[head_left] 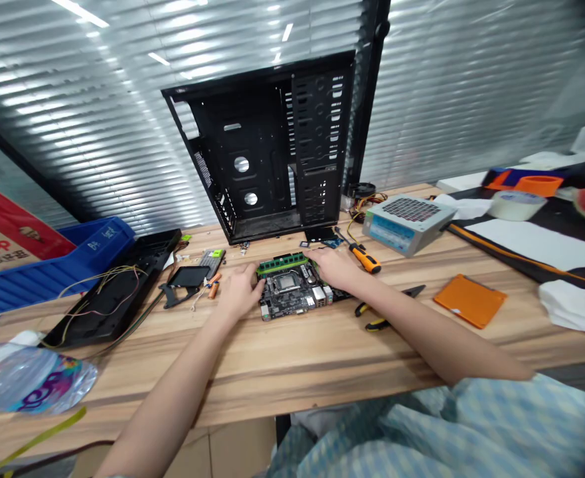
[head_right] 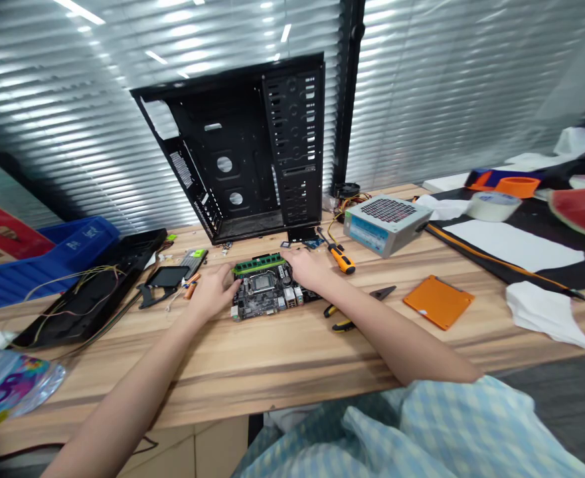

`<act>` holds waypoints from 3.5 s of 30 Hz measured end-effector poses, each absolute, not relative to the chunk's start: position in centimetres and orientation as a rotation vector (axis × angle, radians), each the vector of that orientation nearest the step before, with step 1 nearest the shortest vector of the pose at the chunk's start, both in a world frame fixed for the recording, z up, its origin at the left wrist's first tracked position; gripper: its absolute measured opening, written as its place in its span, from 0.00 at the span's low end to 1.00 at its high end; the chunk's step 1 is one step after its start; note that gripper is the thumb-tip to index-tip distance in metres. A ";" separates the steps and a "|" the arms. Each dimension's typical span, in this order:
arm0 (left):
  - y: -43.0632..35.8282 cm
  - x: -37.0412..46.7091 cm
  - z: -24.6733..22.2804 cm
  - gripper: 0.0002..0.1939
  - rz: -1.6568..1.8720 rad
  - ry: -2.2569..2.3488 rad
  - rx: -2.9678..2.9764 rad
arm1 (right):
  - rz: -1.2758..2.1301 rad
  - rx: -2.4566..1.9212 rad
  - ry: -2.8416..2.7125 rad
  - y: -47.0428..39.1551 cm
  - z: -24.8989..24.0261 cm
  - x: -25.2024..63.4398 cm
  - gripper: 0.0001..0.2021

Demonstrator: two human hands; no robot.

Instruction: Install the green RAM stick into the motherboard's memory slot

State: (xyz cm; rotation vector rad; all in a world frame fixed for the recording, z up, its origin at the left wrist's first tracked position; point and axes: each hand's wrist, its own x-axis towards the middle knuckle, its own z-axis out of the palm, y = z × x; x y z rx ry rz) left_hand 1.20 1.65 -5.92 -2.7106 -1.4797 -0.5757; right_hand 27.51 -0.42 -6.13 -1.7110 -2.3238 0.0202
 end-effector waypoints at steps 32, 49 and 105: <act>1.9 1.3 -6.3 0.23 -0.571 -1.488 -2.680 | -0.056 -1.796 -2.405 -1.0 -4.6 26.7 0.24; 1.6 1.5 -5.8 0.20 -0.557 -1.500 -2.719 | 0.059 -1.663 -2.368 -0.5 -5.6 27.4 0.31; 1.9 1.4 -6.2 0.22 -0.538 -1.522 -2.690 | -0.005 -1.811 -2.406 -1.2 -4.0 27.1 0.27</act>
